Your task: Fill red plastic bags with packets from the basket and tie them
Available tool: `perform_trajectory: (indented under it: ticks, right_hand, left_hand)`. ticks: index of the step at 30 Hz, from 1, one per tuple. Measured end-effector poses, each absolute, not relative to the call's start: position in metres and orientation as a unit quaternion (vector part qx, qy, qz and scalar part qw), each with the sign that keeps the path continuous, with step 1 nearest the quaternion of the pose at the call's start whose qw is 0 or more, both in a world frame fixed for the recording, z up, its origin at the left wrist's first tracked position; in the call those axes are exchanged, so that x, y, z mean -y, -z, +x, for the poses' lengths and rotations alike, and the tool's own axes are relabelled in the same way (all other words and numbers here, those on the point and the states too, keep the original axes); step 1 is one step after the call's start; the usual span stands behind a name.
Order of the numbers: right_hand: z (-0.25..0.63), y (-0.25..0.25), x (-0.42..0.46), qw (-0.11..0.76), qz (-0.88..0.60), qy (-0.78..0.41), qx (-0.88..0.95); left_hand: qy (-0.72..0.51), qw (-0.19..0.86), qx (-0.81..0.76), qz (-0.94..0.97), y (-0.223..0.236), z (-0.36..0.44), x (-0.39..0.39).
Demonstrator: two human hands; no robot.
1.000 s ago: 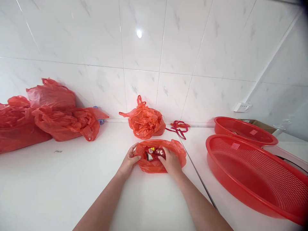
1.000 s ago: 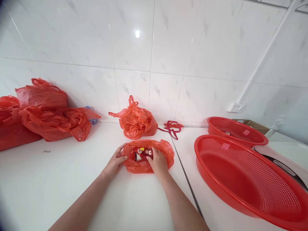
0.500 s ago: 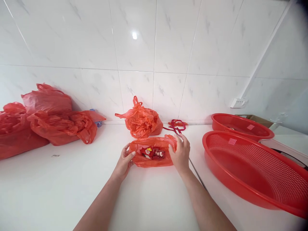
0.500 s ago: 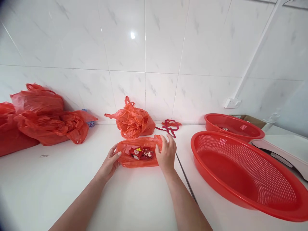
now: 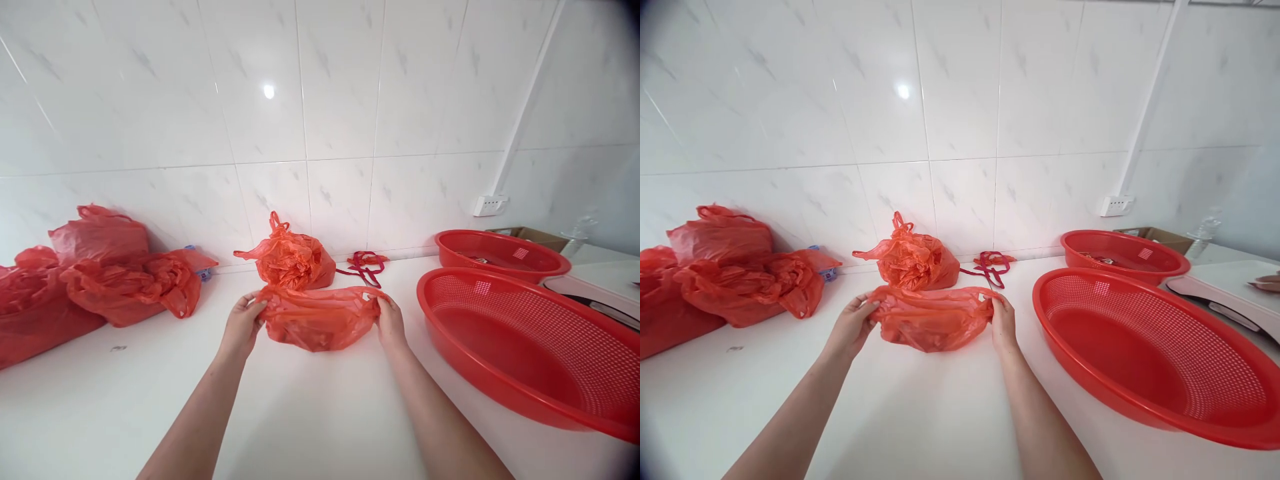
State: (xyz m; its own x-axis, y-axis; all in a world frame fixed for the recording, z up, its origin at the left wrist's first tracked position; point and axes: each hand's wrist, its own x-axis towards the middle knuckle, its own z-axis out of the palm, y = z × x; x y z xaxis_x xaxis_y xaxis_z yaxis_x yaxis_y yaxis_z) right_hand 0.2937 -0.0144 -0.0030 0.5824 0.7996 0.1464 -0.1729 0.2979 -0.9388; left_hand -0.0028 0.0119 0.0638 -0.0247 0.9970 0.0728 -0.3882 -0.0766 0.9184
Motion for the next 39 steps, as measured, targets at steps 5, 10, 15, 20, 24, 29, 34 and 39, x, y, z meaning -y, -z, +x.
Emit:
perform_trajectory:
  ticks: [5, 10, 15, 20, 24, 29, 34, 39]
  right_hand:
    - [0.294, -0.006, 0.020, 0.771, -0.392, -0.416, 0.280]
    - [0.295, -0.018, 0.029, 0.772, -0.276, -0.497, 0.283]
    - [0.299, -0.024, 0.035, 0.774, -0.246, -0.496, 0.309]
    - [0.303, -0.014, 0.028, 0.744, -0.274, -0.497, 0.354]
    - [0.304, -0.008, 0.023, 0.709, -0.327, -0.458, 0.424]
    - [0.289, -0.015, 0.028, 0.681, -0.334, -0.463, 0.459]
    - [0.273, -0.025, 0.036, 0.652, -0.300, -0.533, 0.447]
    - [0.276, -0.027, 0.039, 0.661, -0.296, -0.565, 0.395]
  left_hand:
    - [-0.618, 0.546, -0.334, 0.457, -0.103, 0.005, -0.022]
    - [-0.627, 0.512, -0.309, 0.500, -0.125, 0.014, -0.021]
    - [-0.606, 0.485, -0.341, 0.530, -0.117, 0.012, -0.020]
    - [-0.558, 0.552, -0.350, 0.512, -0.093, -0.001, -0.018]
    - [-0.551, 0.568, -0.346, 0.504, -0.083, -0.011, -0.013]
    - [-0.495, 0.546, -0.445, 0.509, -0.082, -0.010, -0.003]
    - [-0.537, 0.520, -0.429, 0.507, -0.091, -0.003, -0.004]
    - [-0.616, 0.414, -0.370, 0.560, -0.116, 0.002, -0.010]
